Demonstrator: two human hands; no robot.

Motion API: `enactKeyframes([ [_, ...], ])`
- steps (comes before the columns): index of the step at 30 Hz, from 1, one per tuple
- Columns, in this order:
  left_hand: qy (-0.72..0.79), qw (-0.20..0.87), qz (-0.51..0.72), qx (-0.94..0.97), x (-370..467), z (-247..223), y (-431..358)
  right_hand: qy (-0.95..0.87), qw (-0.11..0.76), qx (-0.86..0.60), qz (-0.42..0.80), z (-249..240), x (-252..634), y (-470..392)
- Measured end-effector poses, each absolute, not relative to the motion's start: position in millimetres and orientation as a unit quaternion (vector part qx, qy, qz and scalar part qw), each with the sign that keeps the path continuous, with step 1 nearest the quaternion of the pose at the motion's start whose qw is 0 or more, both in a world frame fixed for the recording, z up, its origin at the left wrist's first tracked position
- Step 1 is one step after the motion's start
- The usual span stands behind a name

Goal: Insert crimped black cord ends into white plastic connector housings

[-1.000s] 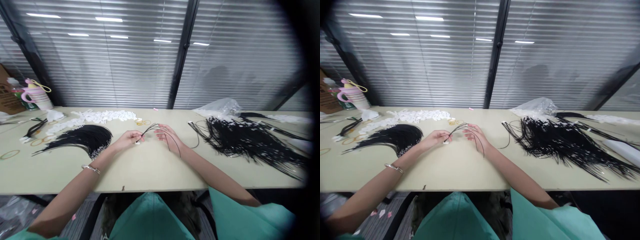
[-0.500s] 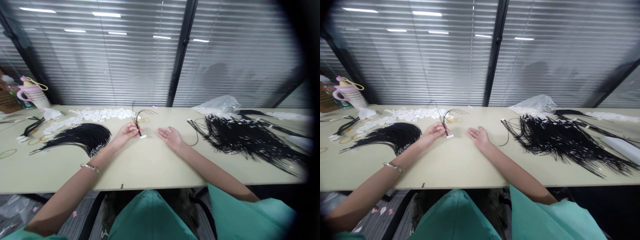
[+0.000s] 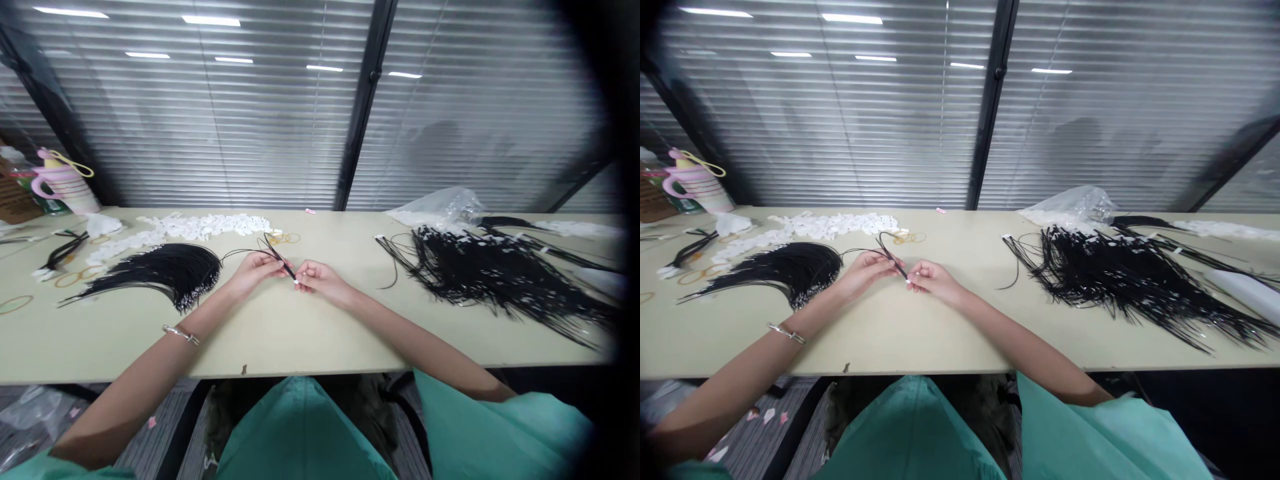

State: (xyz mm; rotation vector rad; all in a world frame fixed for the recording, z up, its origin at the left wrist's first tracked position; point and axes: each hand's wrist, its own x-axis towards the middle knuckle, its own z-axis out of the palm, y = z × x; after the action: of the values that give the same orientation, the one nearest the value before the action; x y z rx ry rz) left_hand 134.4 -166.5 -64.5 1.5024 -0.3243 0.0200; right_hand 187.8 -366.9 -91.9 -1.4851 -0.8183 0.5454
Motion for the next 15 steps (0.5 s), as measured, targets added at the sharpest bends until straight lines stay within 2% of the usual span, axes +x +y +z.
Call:
enactKeyframes([
  [4, -0.101, 0.739, 0.061, 0.663, 141.0, -67.6, -163.3, -0.361, 0.585, -0.708, 0.161, -88.1, 190.7, -373.6],
  [8, -0.043, 0.77, 0.201, 0.604, 151.0, -68.8, -153.8, -0.365, 0.51, -0.776, 0.069, -90.7, 191.9, -376.6],
  [12, -0.008, 0.773, 0.366, 0.519, 163.9, -63.0, -131.0, -0.368, 0.512, -0.771, 0.089, -95.5, 196.5, -379.6],
  [15, 0.003, 0.739, 0.494, 0.459, 172.4, -57.0, -104.0, -0.355, 0.55, -0.751, 0.09, -95.3, 202.0, -381.3],
])
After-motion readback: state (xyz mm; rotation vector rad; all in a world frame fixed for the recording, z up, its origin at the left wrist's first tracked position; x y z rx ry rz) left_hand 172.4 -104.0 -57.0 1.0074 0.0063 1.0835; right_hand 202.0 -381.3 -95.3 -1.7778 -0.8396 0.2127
